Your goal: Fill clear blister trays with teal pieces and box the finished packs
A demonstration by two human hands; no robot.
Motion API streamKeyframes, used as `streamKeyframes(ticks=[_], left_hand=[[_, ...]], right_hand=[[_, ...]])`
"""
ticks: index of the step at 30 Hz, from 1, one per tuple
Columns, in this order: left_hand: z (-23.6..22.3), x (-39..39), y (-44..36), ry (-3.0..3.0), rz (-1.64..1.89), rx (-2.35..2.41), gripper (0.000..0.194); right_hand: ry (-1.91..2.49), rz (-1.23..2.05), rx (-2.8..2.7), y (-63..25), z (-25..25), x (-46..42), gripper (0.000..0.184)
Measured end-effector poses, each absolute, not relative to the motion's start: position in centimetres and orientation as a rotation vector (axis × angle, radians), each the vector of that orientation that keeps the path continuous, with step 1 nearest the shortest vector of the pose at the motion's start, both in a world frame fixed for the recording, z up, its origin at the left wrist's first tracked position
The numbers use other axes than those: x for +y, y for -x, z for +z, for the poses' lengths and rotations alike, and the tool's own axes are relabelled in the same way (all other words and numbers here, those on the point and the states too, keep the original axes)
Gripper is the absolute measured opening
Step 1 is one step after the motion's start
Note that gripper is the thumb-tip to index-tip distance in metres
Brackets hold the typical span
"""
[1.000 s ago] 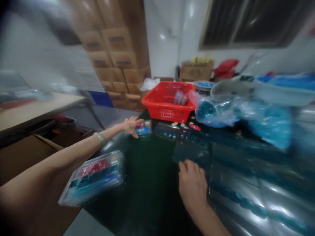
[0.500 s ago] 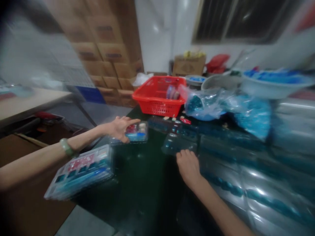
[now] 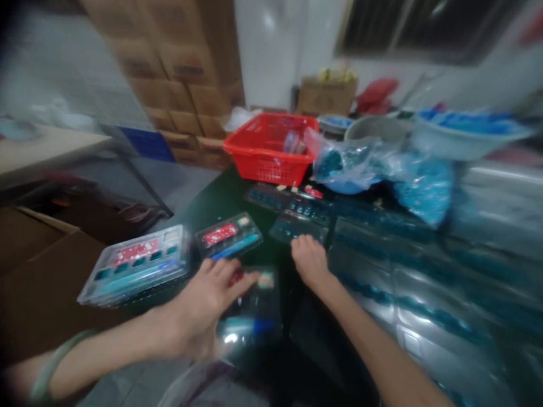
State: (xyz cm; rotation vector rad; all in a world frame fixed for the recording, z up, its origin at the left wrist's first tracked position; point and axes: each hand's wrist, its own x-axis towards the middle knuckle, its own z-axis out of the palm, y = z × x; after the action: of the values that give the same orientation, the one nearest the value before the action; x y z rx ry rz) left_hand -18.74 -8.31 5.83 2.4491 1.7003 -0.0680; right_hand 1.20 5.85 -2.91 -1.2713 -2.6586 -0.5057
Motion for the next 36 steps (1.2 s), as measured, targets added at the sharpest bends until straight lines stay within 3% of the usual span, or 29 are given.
streamKeyframes(ticks=[6, 12, 14, 21, 27, 36], left_hand=[[3.3, -10.1, 18.6, -2.206, 0.062, 1.701, 0.113], [4.5, -9.0, 19.4, -1.324, 0.876, 1.407, 0.067], [4.3, -8.5, 18.7, -0.944, 1.018, 1.256, 0.063], [3.4, -7.9, 16.4, -0.483, 1.394, 0.892, 0.079], [3.1, -9.5, 17.6, -0.742, 1.552, 0.586, 0.095], [2.9, -9.8, 19.3, -0.703, 1.627, 0.461, 0.102]], right_hand=[[1.179, -0.544, -2.646, -1.0, -2.1, 4.6, 0.014], [1.052, -0.591, -2.552, -0.2, 0.3, 1.7, 0.017], [1.006, -0.573, -2.544, 0.3, 1.1, 0.5, 0.017], [0.789, -0.494, -2.412, 2.9, 4.4, -5.3, 0.017], [0.623, -0.231, -2.341, 5.7, 4.5, -10.3, 0.015], [0.612, -0.097, -2.152, 5.9, 5.4, -11.4, 0.010]])
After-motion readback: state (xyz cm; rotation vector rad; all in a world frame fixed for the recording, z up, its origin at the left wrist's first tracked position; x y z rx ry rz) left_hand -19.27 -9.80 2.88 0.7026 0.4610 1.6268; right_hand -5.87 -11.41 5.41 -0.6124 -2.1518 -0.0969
